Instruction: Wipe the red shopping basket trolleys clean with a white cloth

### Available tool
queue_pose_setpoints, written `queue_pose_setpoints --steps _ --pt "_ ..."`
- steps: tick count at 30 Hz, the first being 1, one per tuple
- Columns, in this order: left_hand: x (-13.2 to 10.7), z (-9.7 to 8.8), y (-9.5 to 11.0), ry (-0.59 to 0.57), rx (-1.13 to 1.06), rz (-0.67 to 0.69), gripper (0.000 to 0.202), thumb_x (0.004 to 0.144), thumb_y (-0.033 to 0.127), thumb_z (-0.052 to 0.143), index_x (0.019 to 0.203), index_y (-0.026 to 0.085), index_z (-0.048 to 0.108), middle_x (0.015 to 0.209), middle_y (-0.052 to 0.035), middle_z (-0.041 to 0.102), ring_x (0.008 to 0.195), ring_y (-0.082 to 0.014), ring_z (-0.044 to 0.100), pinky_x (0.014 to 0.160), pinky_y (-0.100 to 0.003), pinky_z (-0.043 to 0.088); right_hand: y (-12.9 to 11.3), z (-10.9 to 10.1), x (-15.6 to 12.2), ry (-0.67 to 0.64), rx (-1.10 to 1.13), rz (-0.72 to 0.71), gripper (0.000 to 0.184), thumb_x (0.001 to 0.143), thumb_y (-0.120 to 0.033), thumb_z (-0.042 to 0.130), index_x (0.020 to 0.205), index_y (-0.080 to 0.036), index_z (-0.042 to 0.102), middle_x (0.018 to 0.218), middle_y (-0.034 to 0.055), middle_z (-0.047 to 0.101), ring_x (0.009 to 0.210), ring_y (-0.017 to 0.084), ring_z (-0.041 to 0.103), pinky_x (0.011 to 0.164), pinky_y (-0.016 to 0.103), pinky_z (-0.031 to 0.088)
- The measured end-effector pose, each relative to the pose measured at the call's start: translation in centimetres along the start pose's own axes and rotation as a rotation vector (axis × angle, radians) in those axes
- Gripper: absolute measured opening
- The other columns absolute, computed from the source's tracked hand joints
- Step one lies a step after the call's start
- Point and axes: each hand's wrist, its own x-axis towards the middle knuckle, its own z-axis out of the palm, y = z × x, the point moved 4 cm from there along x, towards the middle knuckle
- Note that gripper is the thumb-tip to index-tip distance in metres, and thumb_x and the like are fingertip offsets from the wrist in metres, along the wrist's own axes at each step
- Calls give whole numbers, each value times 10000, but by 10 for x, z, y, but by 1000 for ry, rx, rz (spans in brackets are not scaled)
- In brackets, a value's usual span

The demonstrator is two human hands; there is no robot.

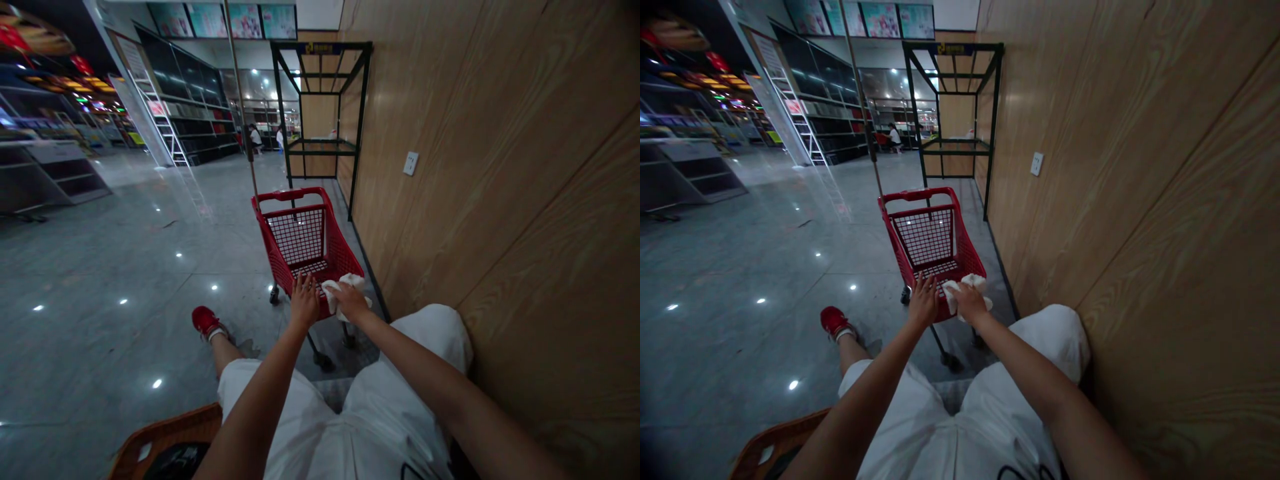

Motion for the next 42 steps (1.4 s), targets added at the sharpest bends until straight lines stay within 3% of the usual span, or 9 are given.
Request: queue_pose_setpoints --steps 4,10,16,19,23,28,33,38,42 --pt "-3 -3 -6 -4 -16 30 434 928 272 313 1263 92 522 1387 -122 466 1407 -262 156 1121 -492 245 -21 6 2 5 24 -32 330 896 -168 436 1212 -196 528 1118 94 622 1018 198 561 963 361 376" --pt "-4 -6 -6 -13 -99 21 533 938 388 312 1417 157 317 1434 -86 409 1406 -260 161 1125 -480 243 10 -1 -3 79 8 180 305 900 -354 495 1159 -195 510 1158 104 621 1149 266 520 1065 617 110" --pt "-3 -12 4 -36 -109 45 419 912 435 391 1284 290 518 1375 -39 477 1396 -277 190 1128 -512 204 -8 -3 -1 -89 167 19 403 826 -321 557 1212 -206 555 1398 136 435 1313 273 354 1061 524 242" --pt "-5 -15 6 -39 -102 54 346 900 435 420 1134 294 632 1247 -37 576 1386 -278 216 1131 -526 188 0 -41 3 30 217 97 254 785 -296 588 1017 -213 651 1385 114 450 1312 288 349 1054 561 224" --pt "-5 -19 8 -43 -99 50 331 906 409 411 1076 272 659 1194 -46 604 1376 -273 238 1128 -525 198 -8 -119 2 380 72 55 167 768 -325 605 680 -193 657 1502 29 260 1391 389 24 1019 682 -50" --pt "-5 -18 8 -44 -102 53 328 903 391 418 1102 266 646 1191 -51 609 1377 -268 237 1129 -536 191 -46 -159 1 370 -15 -104 196 774 -336 593 631 -221 662 1495 -42 274 1385 395 -76 988 676 -154" --pt "-6 -16 7 -45 -90 58 324 898 376 425 1116 264 637 1212 -54 596 1381 -271 231 1129 -538 185 -43 -132 9 257 46 -244 153 764 -325 625 893 -274 689 1523 -27 210 1399 337 75 1053 618 -33" --pt "-6 -14 7 -27 -98 38 366 924 305 363 1217 237 570 1239 -67 578 1379 -251 243 1131 -519 207 -19 -51 14 1 55 -183 791 699 -432 693 1395 -281 348 1511 107 243 1373 286 225 1068 553 140" --pt "-9 -11 -2 -15 -107 94 387 935 292 342 1266 198 519 1308 -87 524 1397 -238 201 1132 -495 230 6 -7 9 -150 10 -148 535 817 -320 591 1327 -314 431 1337 76 512 1228 216 450 1063 486 219"
